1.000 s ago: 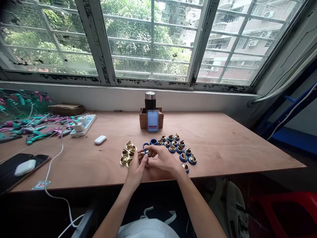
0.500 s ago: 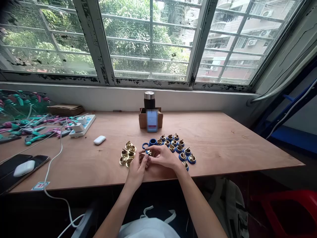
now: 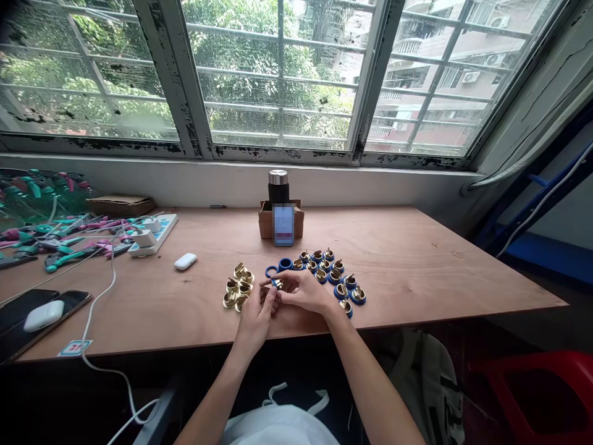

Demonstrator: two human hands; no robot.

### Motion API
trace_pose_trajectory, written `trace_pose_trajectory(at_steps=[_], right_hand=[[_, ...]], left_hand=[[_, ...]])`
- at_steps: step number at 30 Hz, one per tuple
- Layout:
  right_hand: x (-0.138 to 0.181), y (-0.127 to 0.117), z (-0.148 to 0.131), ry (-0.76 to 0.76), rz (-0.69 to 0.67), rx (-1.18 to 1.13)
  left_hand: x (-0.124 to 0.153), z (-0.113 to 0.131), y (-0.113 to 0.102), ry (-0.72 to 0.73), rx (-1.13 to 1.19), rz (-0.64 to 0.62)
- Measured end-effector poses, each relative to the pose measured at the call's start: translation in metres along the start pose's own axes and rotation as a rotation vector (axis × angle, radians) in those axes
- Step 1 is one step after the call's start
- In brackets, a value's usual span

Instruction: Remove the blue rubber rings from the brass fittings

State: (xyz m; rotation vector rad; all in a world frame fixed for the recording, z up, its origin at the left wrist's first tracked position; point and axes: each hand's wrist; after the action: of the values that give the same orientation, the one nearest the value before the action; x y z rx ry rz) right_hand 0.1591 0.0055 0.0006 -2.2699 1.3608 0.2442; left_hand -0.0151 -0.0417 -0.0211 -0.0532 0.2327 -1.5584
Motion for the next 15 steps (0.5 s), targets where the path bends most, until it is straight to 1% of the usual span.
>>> trace_pose_trajectory(at_steps=[4,8,12,15], right_hand=[[0.0,0.001,-0.004,-0.01,-0.008,0.043],[-0.001,0.004,-0.01,-0.017,-0.013,0.136],[-0.002,0.009,-0.013,-0.082,0.0,0.273],[-0.002,0.011,-0.014,-0.119,0.01,0.334]], left_hand=[[0.0,0.001,0.0,0.01,-0.012,0.004],[0.0,0.001,-0.001,0.014,-0.018,-0.009],[-0.001,0.0,0.0,0.004,0.008,-0.01],[-0.001,-0.001,0.0,0.001,0.013,-0.015]])
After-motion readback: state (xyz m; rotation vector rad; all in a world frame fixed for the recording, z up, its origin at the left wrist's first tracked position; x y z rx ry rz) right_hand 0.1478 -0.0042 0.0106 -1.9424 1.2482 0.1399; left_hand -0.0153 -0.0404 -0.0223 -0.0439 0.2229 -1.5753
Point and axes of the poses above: each hand's wrist, its own x-axis away from the middle knuckle, its own y-axis out of the palm, z = x × y, and after that the axes turned 8 degrees about -y, right-handed
